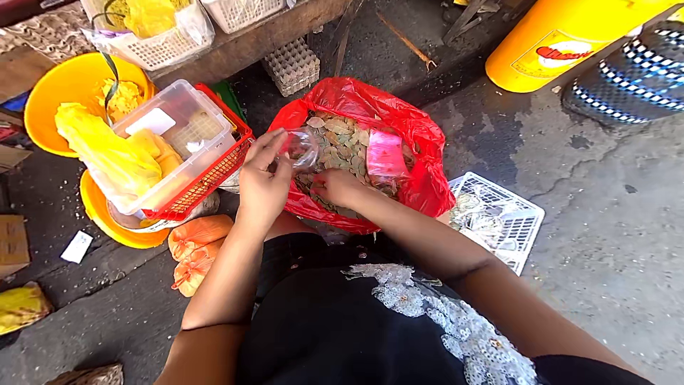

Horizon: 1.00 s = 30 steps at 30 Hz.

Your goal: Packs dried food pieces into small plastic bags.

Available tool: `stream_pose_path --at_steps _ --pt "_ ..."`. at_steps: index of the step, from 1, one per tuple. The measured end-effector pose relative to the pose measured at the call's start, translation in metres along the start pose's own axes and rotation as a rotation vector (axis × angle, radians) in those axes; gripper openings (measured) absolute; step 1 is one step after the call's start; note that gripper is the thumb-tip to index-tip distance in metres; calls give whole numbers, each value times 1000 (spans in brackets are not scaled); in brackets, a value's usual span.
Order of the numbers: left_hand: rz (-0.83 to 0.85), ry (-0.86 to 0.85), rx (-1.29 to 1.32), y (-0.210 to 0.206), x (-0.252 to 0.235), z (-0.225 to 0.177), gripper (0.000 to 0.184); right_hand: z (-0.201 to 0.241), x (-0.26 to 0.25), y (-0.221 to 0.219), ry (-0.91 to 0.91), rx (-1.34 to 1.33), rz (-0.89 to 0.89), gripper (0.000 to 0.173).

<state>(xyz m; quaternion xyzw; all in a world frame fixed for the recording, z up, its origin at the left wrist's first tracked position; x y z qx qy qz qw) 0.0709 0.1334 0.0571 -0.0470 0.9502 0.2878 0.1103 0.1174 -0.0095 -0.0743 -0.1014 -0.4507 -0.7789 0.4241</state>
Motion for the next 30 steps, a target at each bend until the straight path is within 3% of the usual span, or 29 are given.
stream_pose_path --at_steps 7,9,13,18,23,30 --pt "-113 -93 93 7 14 0 36 14 -46 -37 -60 117 -3 33" --pt "-121 -96 97 9 15 2 36 7 -38 -27 -79 60 -22 28" --pt "-121 -67 89 12 17 6 37 -6 -2 15 -130 20 -33 34" --pt "-104 -149 57 0 13 -2 37 -35 39 55 -41 181 -340 25" --pt "-2 -117 -96 -21 8 -4 34 -58 48 40 -130 45 -171 69" --pt "33 -80 -196 -17 12 1 31 -34 42 14 -62 134 -162 55"
Point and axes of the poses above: each hand's wrist, its own x-axis away from the middle knuckle, its own y-axis out of the back of the hand, z = x × y, the point moved 7 cm from there along -x, towards the middle knuckle, and after that the axes turned 9 degrees about z, right-handed, at the moved point
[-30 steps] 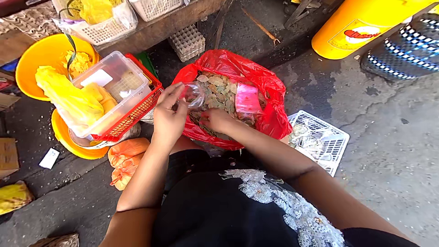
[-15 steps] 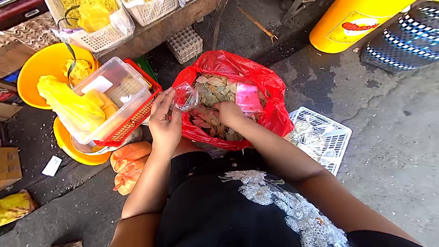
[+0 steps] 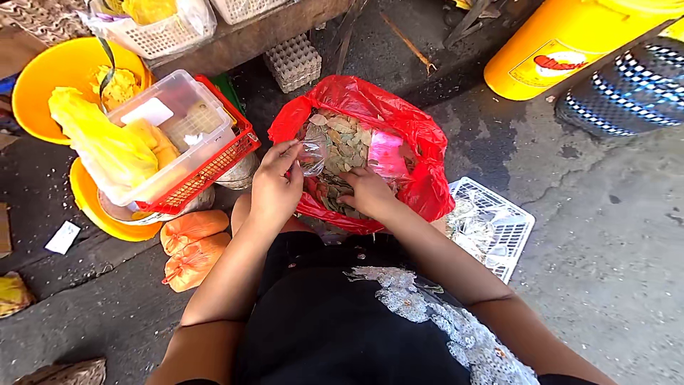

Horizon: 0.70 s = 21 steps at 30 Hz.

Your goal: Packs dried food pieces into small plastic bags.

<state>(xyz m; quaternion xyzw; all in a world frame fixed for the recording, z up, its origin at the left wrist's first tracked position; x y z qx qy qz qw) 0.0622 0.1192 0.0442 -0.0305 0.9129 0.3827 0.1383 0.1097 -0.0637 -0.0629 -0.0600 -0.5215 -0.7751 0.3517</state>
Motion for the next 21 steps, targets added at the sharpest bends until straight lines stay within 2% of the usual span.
stream_pose_path --at_steps 6,9,10,12,13,14,16,21 --pt "28 42 -30 -3 3 2 31 -3 -23 -14 -34 149 -45 25" --pt "-18 40 -33 4 4 3 31 3 -5 6 33 144 -96 23" --pt "-29 42 -26 5 4 4 31 3 3 9 47 146 -53 29" --pt "-26 43 -9 3 2 4 32 0 14 5 6 154 111 62" --pt "-11 43 -3 1 2 3 32 -3 16 0 -18 157 150 72" --pt "15 44 -2 -3 2 1 33 -5 17 -5 -28 155 156 75" --pt "70 44 -6 -9 2 -2 35 -7 17 -14 -1 157 146 69" --pt "76 30 -12 -8 2 -4 34 -3 7 -32 53 252 153 38"
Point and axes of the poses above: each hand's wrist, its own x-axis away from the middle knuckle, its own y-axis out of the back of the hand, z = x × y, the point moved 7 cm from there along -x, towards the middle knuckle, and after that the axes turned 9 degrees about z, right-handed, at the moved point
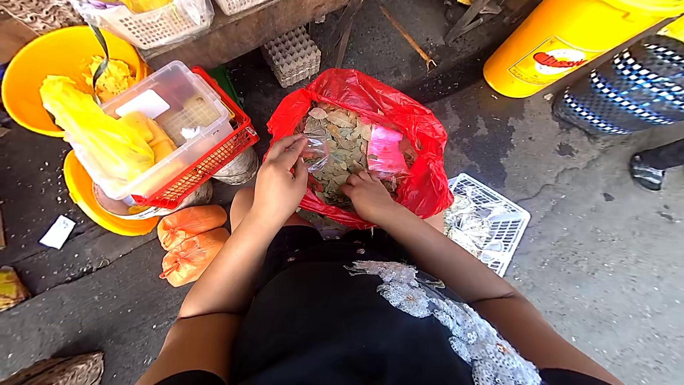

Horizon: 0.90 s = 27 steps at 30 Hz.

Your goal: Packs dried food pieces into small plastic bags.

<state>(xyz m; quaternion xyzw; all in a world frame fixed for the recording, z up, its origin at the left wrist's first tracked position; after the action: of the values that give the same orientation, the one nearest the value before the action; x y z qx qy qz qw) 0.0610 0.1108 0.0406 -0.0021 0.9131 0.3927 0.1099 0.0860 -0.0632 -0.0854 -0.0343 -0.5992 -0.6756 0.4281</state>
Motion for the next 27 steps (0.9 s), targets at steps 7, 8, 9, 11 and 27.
stream_pose_path --at_steps 7,8,9,11,27 --pt "-64 -25 29 7 3 3 32 -1 -3 -9 33 -118 186 50" --pt "-66 -30 36 7 3 3 32 -3 -1 -5 -8 -147 153 50" --pt "-64 -33 42 8 3 3 32 -7 0 1 -55 -183 84 48" --pt "-57 -39 52 6 4 3 31 -15 4 14 -119 -228 -75 46" --pt "-99 -128 61 5 3 0 31 -24 15 28 -18 -390 -147 18"
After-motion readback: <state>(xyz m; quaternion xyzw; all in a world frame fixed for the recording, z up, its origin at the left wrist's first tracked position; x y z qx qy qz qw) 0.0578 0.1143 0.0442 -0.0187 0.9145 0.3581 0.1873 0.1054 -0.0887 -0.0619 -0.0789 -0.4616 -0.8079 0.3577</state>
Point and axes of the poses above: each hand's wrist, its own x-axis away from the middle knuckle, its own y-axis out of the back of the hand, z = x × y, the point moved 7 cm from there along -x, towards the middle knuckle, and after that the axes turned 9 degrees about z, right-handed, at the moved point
